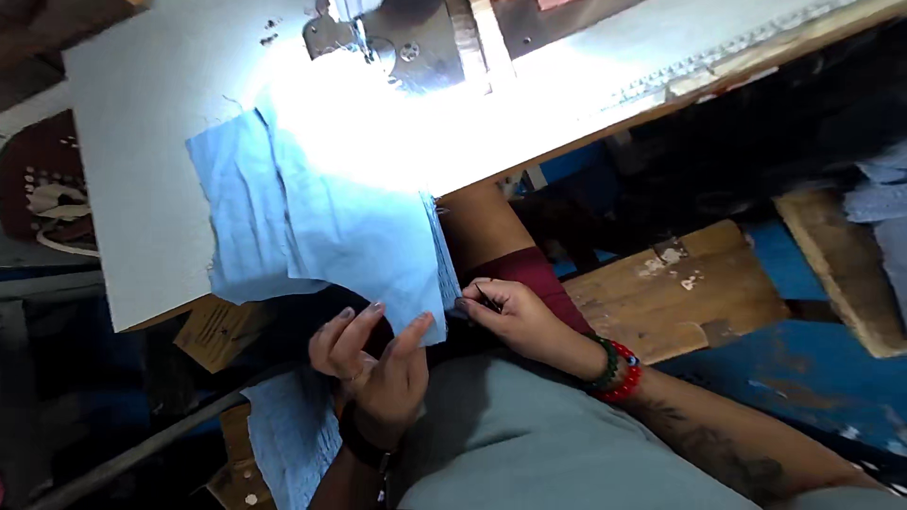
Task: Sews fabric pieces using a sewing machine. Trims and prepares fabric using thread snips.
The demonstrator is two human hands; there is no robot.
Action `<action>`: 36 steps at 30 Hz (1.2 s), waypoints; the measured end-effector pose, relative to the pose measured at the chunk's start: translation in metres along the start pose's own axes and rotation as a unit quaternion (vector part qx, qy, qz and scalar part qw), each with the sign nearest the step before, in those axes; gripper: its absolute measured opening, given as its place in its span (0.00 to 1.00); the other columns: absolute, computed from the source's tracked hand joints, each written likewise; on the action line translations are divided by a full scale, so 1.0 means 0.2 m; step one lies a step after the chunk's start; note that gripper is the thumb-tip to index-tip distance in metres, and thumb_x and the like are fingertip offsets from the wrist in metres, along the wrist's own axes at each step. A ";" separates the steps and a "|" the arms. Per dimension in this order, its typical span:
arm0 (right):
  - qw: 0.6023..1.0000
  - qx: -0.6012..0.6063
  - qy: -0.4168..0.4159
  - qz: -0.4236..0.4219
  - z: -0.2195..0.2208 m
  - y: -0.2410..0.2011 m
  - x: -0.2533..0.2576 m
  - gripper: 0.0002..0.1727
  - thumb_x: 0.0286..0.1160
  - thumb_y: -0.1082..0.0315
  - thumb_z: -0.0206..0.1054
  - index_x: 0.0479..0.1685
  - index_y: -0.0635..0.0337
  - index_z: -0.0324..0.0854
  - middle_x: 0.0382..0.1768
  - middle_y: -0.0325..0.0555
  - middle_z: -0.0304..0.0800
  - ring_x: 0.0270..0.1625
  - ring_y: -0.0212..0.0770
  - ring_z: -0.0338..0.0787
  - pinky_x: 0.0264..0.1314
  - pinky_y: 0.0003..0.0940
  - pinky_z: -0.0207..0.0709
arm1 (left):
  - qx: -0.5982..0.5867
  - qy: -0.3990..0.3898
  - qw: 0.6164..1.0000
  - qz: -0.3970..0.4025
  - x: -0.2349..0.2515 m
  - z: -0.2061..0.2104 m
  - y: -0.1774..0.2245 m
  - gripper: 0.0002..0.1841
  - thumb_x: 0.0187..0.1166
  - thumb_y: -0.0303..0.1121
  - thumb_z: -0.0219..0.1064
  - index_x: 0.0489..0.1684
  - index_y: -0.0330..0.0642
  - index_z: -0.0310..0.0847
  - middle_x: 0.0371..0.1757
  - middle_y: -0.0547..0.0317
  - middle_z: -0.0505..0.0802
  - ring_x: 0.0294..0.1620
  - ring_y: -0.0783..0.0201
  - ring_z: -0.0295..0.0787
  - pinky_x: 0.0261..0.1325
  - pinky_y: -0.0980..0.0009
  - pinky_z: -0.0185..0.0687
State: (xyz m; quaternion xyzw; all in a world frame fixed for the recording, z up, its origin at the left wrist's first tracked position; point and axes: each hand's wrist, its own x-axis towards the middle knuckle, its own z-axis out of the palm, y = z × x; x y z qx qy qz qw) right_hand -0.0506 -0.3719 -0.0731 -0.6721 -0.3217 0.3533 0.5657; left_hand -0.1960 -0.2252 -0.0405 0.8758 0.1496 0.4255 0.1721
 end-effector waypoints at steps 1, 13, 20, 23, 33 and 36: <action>1.000 -0.001 0.000 0.005 0.00 0.00 -0.01 0.12 0.83 0.65 0.63 0.37 0.62 0.89 0.36 0.36 0.88 0.37 0.17 0.83 0.43 0.12 0.77 | -0.005 -0.019 1.000 0.015 0.01 0.00 0.02 0.05 0.83 0.39 0.66 0.47 0.65 0.87 0.62 0.75 0.86 0.77 0.67 0.69 0.85 0.57 0.47; 0.999 -0.008 0.008 -0.040 -0.02 0.00 -0.02 0.06 0.74 0.71 0.66 0.34 0.60 0.89 0.33 0.35 0.86 0.36 0.20 0.82 0.38 0.14 0.76 | -0.023 -0.115 0.993 0.020 -0.08 0.09 0.08 0.07 0.82 0.34 0.68 0.43 0.54 0.93 0.55 0.72 0.95 0.70 0.66 0.77 0.76 0.56 0.50; 0.998 -0.028 0.005 -0.059 -0.02 0.00 -0.03 0.07 0.78 0.70 0.66 0.37 0.60 0.89 0.36 0.37 0.88 0.37 0.22 0.84 0.38 0.15 0.79 | -0.017 -0.145 0.989 0.019 -0.10 0.11 0.03 0.07 0.80 0.32 0.69 0.44 0.51 0.96 0.55 0.69 0.96 0.69 0.63 0.79 0.75 0.53 0.52; 0.998 -0.039 -0.001 -0.053 -0.03 -0.02 -0.06 0.06 0.77 0.72 0.67 0.38 0.60 0.89 0.36 0.38 0.88 0.36 0.23 0.84 0.38 0.15 0.78 | -0.014 -0.157 0.987 0.022 -0.10 0.10 0.02 0.08 0.80 0.31 0.69 0.46 0.51 0.96 0.57 0.68 0.96 0.70 0.60 0.78 0.75 0.52 0.52; 0.998 0.013 -0.059 -0.004 -0.09 -0.09 -0.08 0.12 0.85 0.73 0.57 0.45 0.63 0.88 0.33 0.37 0.88 0.26 0.22 0.81 0.25 0.15 0.74 | 0.008 -0.172 0.982 0.079 -0.06 0.07 0.02 0.08 0.78 0.29 0.72 0.46 0.51 0.97 0.59 0.68 0.95 0.68 0.59 0.79 0.73 0.52 0.53; 0.996 0.069 -0.051 0.010 -0.07 -0.09 -0.05 0.15 0.90 0.67 0.56 0.39 0.61 0.86 0.25 0.32 0.86 0.17 0.18 0.74 0.15 0.12 0.64 | 0.026 -0.177 0.978 0.109 -0.04 0.05 0.03 0.08 0.76 0.30 0.74 0.47 0.49 0.96 0.59 0.66 0.95 0.66 0.58 0.78 0.71 0.51 0.54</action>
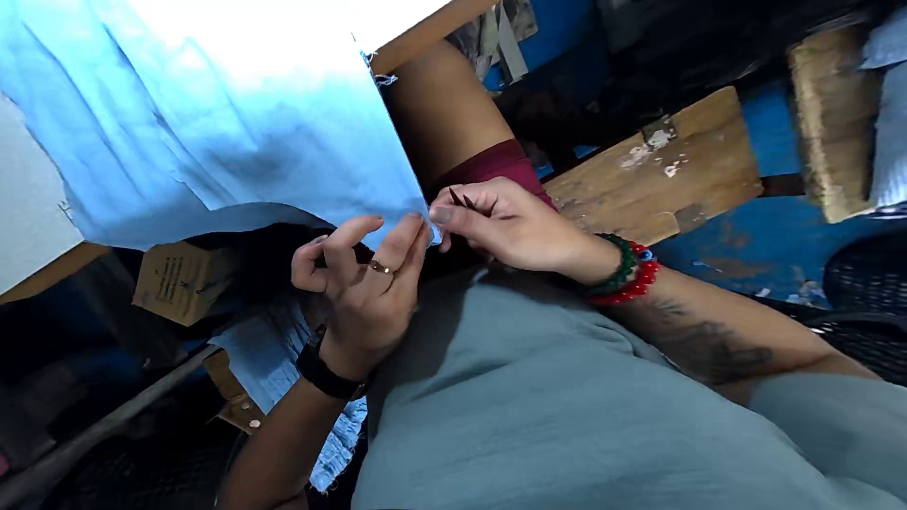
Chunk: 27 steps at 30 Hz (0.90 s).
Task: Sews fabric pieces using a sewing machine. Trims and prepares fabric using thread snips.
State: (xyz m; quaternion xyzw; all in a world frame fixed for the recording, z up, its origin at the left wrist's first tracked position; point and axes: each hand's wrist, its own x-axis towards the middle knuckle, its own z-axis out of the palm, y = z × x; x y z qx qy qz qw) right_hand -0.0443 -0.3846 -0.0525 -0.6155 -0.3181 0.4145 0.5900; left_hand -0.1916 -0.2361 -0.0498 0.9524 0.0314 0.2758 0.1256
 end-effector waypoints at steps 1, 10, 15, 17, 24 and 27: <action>1.000 -0.004 0.009 -0.002 0.01 0.00 0.01 0.14 0.89 0.67 0.59 0.37 0.62 0.87 0.23 0.32 0.86 0.18 0.18 0.75 0.17 0.12 0.65 | -0.001 -0.002 1.000 0.000 0.01 -0.01 0.00 0.07 0.75 0.30 0.76 0.46 0.49 0.96 0.59 0.66 0.95 0.65 0.58 0.79 0.71 0.50 0.54; 0.999 -0.015 0.034 -0.005 0.01 0.01 0.01 0.11 0.87 0.69 0.61 0.38 0.62 0.87 0.24 0.28 0.85 0.21 0.16 0.76 0.23 0.11 0.69 | -0.705 -0.118 0.479 -0.509 -0.10 0.04 0.07 0.28 0.76 0.59 0.70 0.64 0.49 0.84 0.61 0.61 0.93 0.65 0.62 0.88 0.70 0.59 0.82; 0.997 -0.057 0.057 0.016 0.01 -0.03 -0.10 0.13 0.88 0.66 0.62 0.37 0.63 0.87 0.17 0.38 0.80 0.12 0.27 0.71 0.11 0.18 0.63 | -0.680 0.037 0.440 -0.585 0.05 0.07 0.20 0.12 0.84 0.35 0.67 0.60 0.42 0.82 0.56 0.53 0.92 0.56 0.61 0.90 0.63 0.63 0.86; 0.996 -0.067 0.063 0.011 0.02 -0.03 -0.12 0.13 0.87 0.65 0.63 0.35 0.62 0.86 0.17 0.38 0.80 0.13 0.27 0.73 0.12 0.18 0.64 | -0.650 0.066 0.473 -0.591 0.05 0.07 0.22 0.13 0.81 0.33 0.71 0.59 0.41 0.83 0.55 0.53 0.92 0.56 0.61 0.91 0.63 0.62 0.87; 0.995 -0.069 0.073 0.004 0.03 0.01 -0.01 0.13 0.86 0.63 0.64 0.35 0.59 0.88 0.23 0.29 0.85 0.25 0.18 0.82 0.28 0.14 0.77 | -0.636 -0.007 0.484 -0.601 0.08 0.05 0.21 0.14 0.84 0.47 0.65 0.57 0.49 0.83 0.52 0.60 0.92 0.54 0.66 0.90 0.60 0.65 0.85; 0.993 -0.086 0.082 0.002 0.02 -0.01 -0.01 0.13 0.85 0.63 0.65 0.31 0.57 0.87 0.21 0.28 0.83 0.23 0.17 0.81 0.25 0.13 0.75 | -0.625 -0.003 0.513 -0.588 0.08 0.04 0.21 0.14 0.82 0.46 0.70 0.56 0.51 0.84 0.50 0.63 0.93 0.50 0.70 0.90 0.53 0.71 0.87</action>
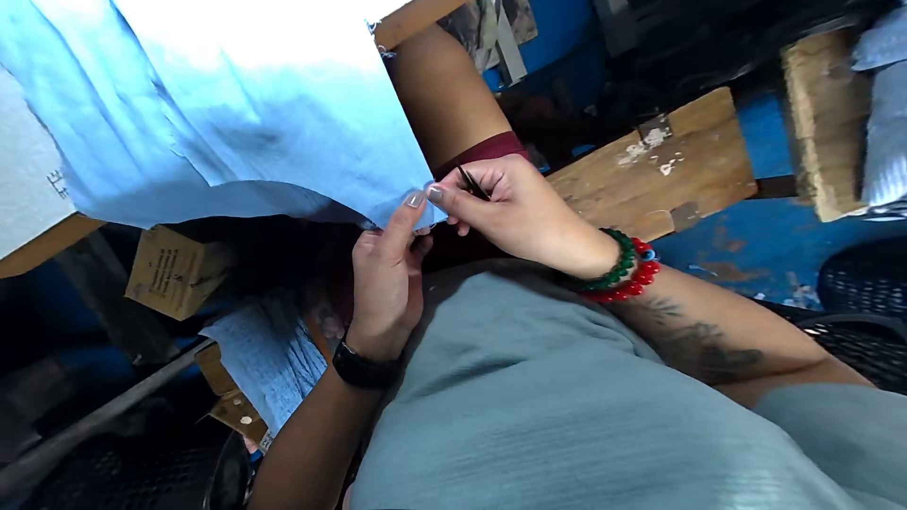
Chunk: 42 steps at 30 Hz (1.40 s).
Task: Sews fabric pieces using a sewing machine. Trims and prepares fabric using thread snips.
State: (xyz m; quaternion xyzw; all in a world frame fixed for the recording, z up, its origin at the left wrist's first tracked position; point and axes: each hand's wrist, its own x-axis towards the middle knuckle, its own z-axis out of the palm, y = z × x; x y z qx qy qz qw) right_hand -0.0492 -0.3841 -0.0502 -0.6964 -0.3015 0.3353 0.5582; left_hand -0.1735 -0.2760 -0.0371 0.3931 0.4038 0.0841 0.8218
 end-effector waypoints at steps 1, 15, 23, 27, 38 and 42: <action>1.000 -0.013 0.000 -0.010 0.00 0.00 -0.01 0.14 0.86 0.62 0.65 0.31 0.57 0.87 0.21 0.29 0.83 0.23 0.18 0.81 0.25 0.14 0.74 | 0.008 0.009 1.000 0.006 0.00 0.00 0.00 0.13 0.81 0.45 0.71 0.54 0.52 0.85 0.47 0.64 0.92 0.46 0.72 0.89 0.49 0.74 0.86; 0.807 -0.302 0.082 -0.501 -0.09 0.23 0.07 0.14 0.80 0.72 0.68 0.61 0.57 0.88 0.45 0.55 0.87 0.40 0.46 0.81 0.38 0.34 0.74 | -0.017 0.028 0.997 -0.066 0.01 0.03 0.06 0.09 0.84 0.41 0.65 0.49 0.49 0.87 0.47 0.62 0.91 0.42 0.68 0.86 0.42 0.72 0.82; 0.822 -0.348 0.037 -0.450 -0.10 0.20 0.08 0.15 0.78 0.74 0.61 0.51 0.56 0.94 0.56 0.47 0.96 0.49 0.47 0.90 0.44 0.38 0.79 | 0.223 -0.260 0.938 -0.049 -0.06 -0.13 0.20 0.22 0.94 0.37 0.44 0.49 0.35 0.86 0.43 0.62 0.94 0.41 0.71 0.89 0.51 0.72 0.87; 0.831 -0.338 0.044 -0.441 -0.09 0.14 0.07 0.14 0.81 0.73 0.59 0.51 0.54 0.93 0.53 0.45 0.97 0.48 0.46 0.91 0.47 0.37 0.80 | 0.510 -0.195 0.730 0.412 0.05 -0.03 0.53 0.11 0.85 0.31 0.61 0.47 0.37 0.91 0.48 0.62 0.95 0.51 0.75 0.90 0.57 0.76 0.86; 0.853 -0.339 0.038 -0.394 -0.11 0.05 0.10 0.16 0.82 0.73 0.56 0.54 0.50 0.90 0.56 0.40 0.96 0.44 0.41 0.88 0.44 0.31 0.77 | 0.706 -0.033 0.530 0.469 0.51 0.01 0.60 0.23 0.89 0.45 0.56 0.79 0.51 0.81 0.82 0.64 0.82 0.89 0.47 0.66 0.78 0.13 0.35; 0.856 -0.343 0.032 -0.385 -0.13 0.00 0.20 0.16 0.81 0.73 0.57 0.54 0.50 0.90 0.55 0.39 0.97 0.45 0.41 0.89 0.43 0.31 0.77 | 0.710 -0.039 0.532 0.459 0.58 0.03 0.68 0.23 0.89 0.47 0.56 0.78 0.52 0.82 0.81 0.64 0.84 0.88 0.45 0.68 0.78 0.13 0.34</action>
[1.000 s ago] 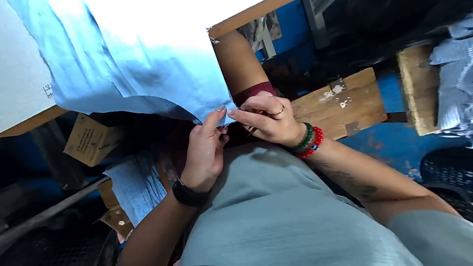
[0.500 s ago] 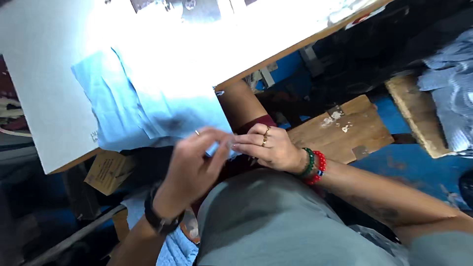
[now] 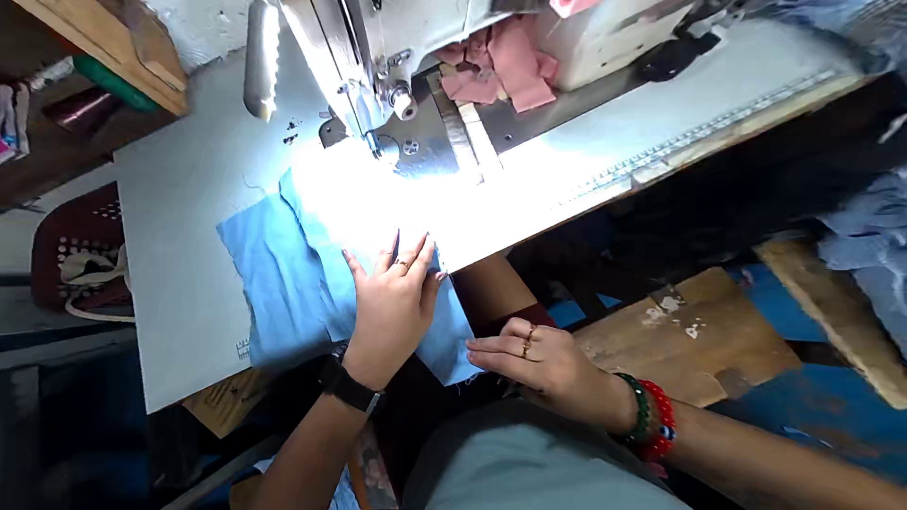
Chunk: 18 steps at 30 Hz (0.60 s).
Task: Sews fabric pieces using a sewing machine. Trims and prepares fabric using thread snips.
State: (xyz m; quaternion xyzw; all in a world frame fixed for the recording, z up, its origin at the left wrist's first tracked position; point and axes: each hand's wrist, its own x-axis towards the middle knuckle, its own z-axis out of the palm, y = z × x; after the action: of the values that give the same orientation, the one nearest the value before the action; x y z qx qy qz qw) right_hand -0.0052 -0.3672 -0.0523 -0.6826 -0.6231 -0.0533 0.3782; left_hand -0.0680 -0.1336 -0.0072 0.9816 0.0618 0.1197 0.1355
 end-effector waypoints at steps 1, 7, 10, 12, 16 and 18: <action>1.000 -0.002 -0.004 0.000 0.00 0.02 0.03 0.15 0.82 0.73 0.57 0.54 0.50 0.89 0.55 0.39 0.97 0.45 0.41 0.89 0.43 0.31 0.77 | 0.000 -0.005 1.000 0.001 0.02 -0.01 -0.02 0.23 0.88 0.47 0.56 0.78 0.52 0.82 0.80 0.64 0.84 0.89 0.45 0.67 0.78 0.13 0.34; 1.000 -0.010 -0.013 -0.001 -0.01 0.09 0.18 0.15 0.82 0.71 0.57 0.54 0.49 0.90 0.54 0.39 0.97 0.44 0.40 0.88 0.42 0.30 0.76 | 0.006 -0.014 1.000 0.025 0.16 -0.03 -0.14 0.24 0.88 0.46 0.57 0.78 0.51 0.81 0.82 0.63 0.82 0.90 0.43 0.65 0.78 0.12 0.31; 1.000 -0.014 -0.022 -0.001 -0.02 0.12 0.26 0.15 0.80 0.73 0.58 0.53 0.50 0.90 0.54 0.39 0.97 0.43 0.40 0.88 0.41 0.30 0.76 | 0.005 -0.028 0.999 0.029 0.22 -0.04 -0.20 0.25 0.87 0.45 0.56 0.81 0.50 0.79 0.84 0.65 0.80 0.91 0.44 0.62 0.77 0.12 0.32; 0.999 -0.018 -0.031 0.001 -0.03 0.14 0.32 0.15 0.80 0.73 0.58 0.53 0.51 0.90 0.54 0.40 0.97 0.43 0.41 0.88 0.41 0.31 0.77 | 0.001 -0.026 0.999 0.038 0.26 -0.04 -0.24 0.26 0.86 0.45 0.57 0.81 0.49 0.78 0.85 0.63 0.78 0.91 0.44 0.62 0.76 0.11 0.32; 0.999 -0.034 -0.040 -0.002 -0.04 0.20 0.41 0.15 0.78 0.73 0.59 0.52 0.51 0.90 0.54 0.41 0.97 0.46 0.41 0.92 0.43 0.32 0.81 | 0.015 -0.065 0.997 0.022 0.21 -0.10 -0.14 0.24 0.85 0.44 0.57 0.76 0.45 0.82 0.82 0.55 0.82 0.90 0.41 0.63 0.79 0.13 0.35; 0.998 -0.047 -0.041 -0.007 -0.04 0.23 0.45 0.14 0.77 0.73 0.59 0.50 0.52 0.90 0.52 0.42 0.98 0.47 0.42 0.93 0.45 0.33 0.82 | 0.023 -0.081 0.996 0.016 0.12 -0.12 -0.04 0.21 0.86 0.40 0.56 0.70 0.45 0.87 0.77 0.55 0.86 0.84 0.43 0.75 0.76 0.16 0.51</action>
State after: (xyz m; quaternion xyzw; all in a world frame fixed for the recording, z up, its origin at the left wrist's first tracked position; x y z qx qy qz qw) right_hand 0.0580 -0.2964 -0.0184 -0.6966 -0.6400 -0.0568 0.3193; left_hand -0.0515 -0.1158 0.0182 0.9917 0.0381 0.0409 0.1157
